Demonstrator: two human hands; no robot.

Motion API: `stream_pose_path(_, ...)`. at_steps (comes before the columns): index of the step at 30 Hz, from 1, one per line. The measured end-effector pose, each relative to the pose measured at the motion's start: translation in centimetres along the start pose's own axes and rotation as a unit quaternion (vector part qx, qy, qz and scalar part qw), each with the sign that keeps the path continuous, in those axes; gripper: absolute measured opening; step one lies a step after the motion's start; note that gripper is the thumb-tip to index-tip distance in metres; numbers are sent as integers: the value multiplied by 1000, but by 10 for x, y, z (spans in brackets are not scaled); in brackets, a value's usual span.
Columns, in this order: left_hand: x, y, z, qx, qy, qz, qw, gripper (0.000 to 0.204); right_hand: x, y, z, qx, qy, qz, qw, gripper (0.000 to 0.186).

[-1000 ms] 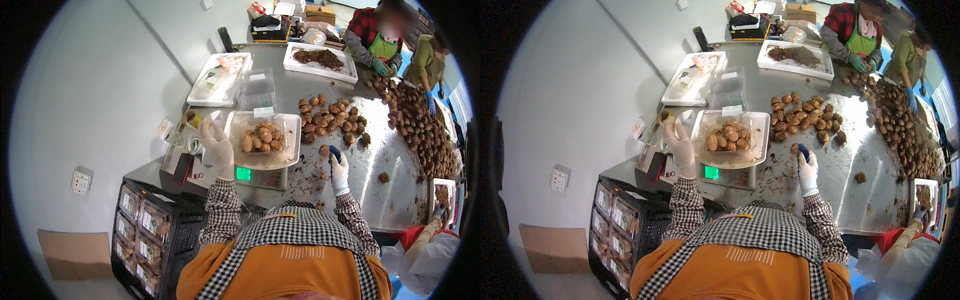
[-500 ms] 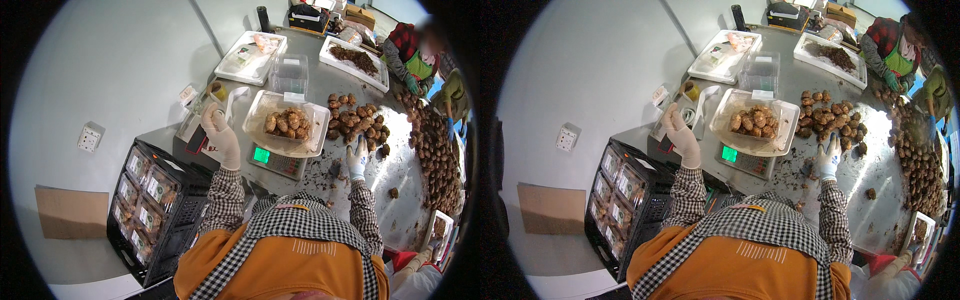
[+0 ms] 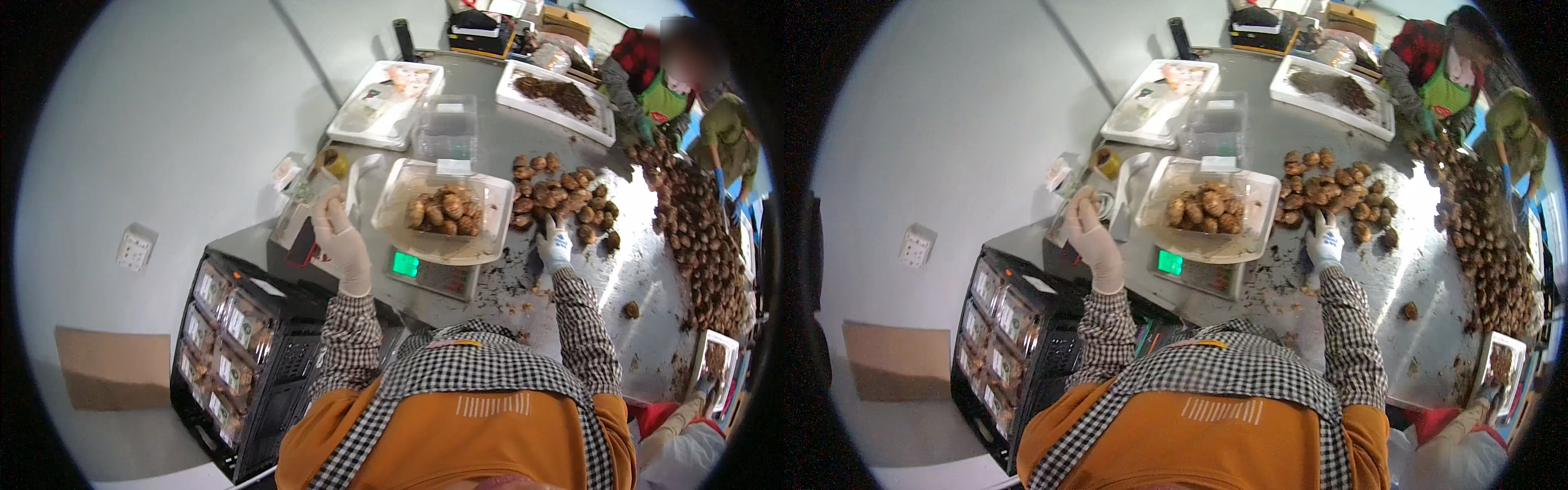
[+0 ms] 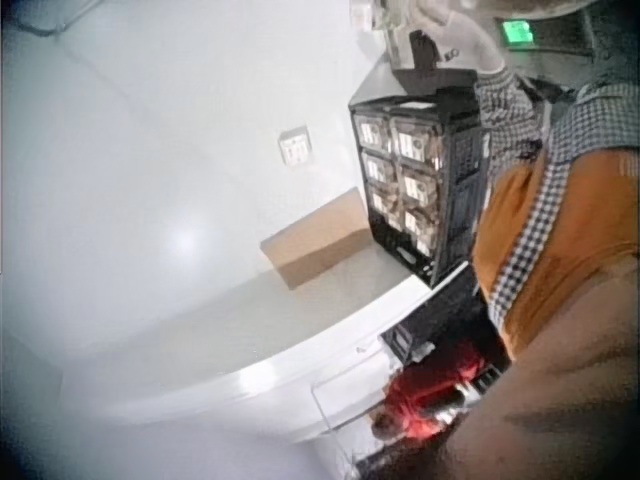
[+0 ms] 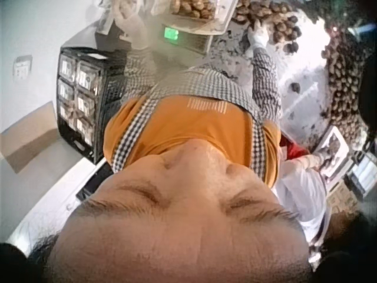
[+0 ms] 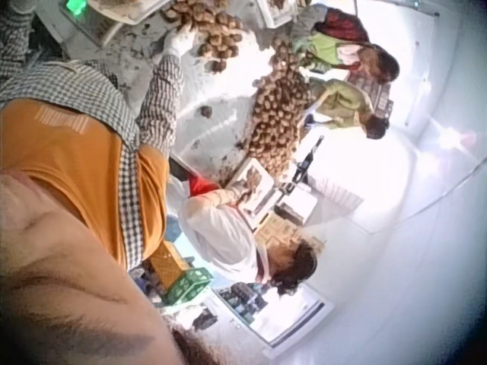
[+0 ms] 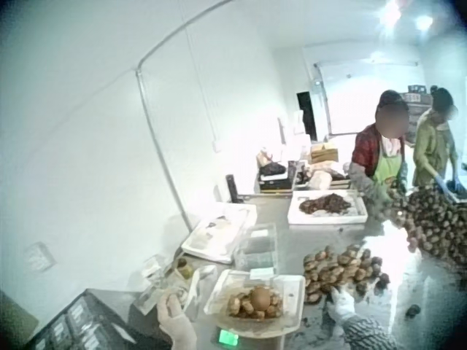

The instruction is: The person uses a small knife to peel the outer skin off brown nuts. They place the peeled nuts into a plastic container on a digital scale, then transfer the container to a nearby crate. The person repeats this process with additional nuts from a large pile on the table.

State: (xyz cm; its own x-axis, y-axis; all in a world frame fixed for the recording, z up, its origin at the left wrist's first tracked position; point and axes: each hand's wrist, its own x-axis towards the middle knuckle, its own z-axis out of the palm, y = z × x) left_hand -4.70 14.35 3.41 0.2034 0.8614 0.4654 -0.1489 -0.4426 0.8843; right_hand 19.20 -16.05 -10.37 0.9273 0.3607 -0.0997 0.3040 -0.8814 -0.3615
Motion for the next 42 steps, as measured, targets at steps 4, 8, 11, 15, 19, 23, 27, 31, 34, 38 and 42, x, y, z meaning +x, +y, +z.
stream_pose_path(4,-7,22,8,-22,-10,-22,999,21,18,-1,-21,-59,-26,57,996,64)
stream_pose_path(8,-17,31,14,-46,-55,-60,996,21,24,18,-8,-25,35,59,997,59)
stream_pose_path(11,-25,29,17,-52,-92,-58,993,20,19,23,-7,367,13,187,911,53)
stream_pose_path(15,-41,26,28,-47,-157,-63,984,20,21,65,56,694,-13,-16,720,44)
stream_pose_path(19,-61,26,50,-79,-245,-51,965,20,-29,27,20,906,-143,-37,398,43)
stream_pose_path(23,-84,25,73,-96,-345,-79,930,19,-58,-2,-12,899,-207,-110,370,56)
stream_pose_path(27,-110,31,90,-118,-443,-104,883,19,-80,-25,-41,823,-131,-166,527,67)
stream_pose_path(31,-141,29,101,-159,-483,-130,851,34,-101,-51,-72,785,-51,-192,587,59)
stream_pose_path(34,-149,48,101,-262,-495,-239,793,49,-116,-58,-72,724,-5,-204,659,57)
stream_pose_path(38,-146,56,99,-330,-469,-285,768,44,-138,-75,-92,679,-20,-242,693,63)
stream_pose_path(42,-138,59,92,-347,-471,-254,770,42,-138,-75,-92,708,-10,-233,666,63)
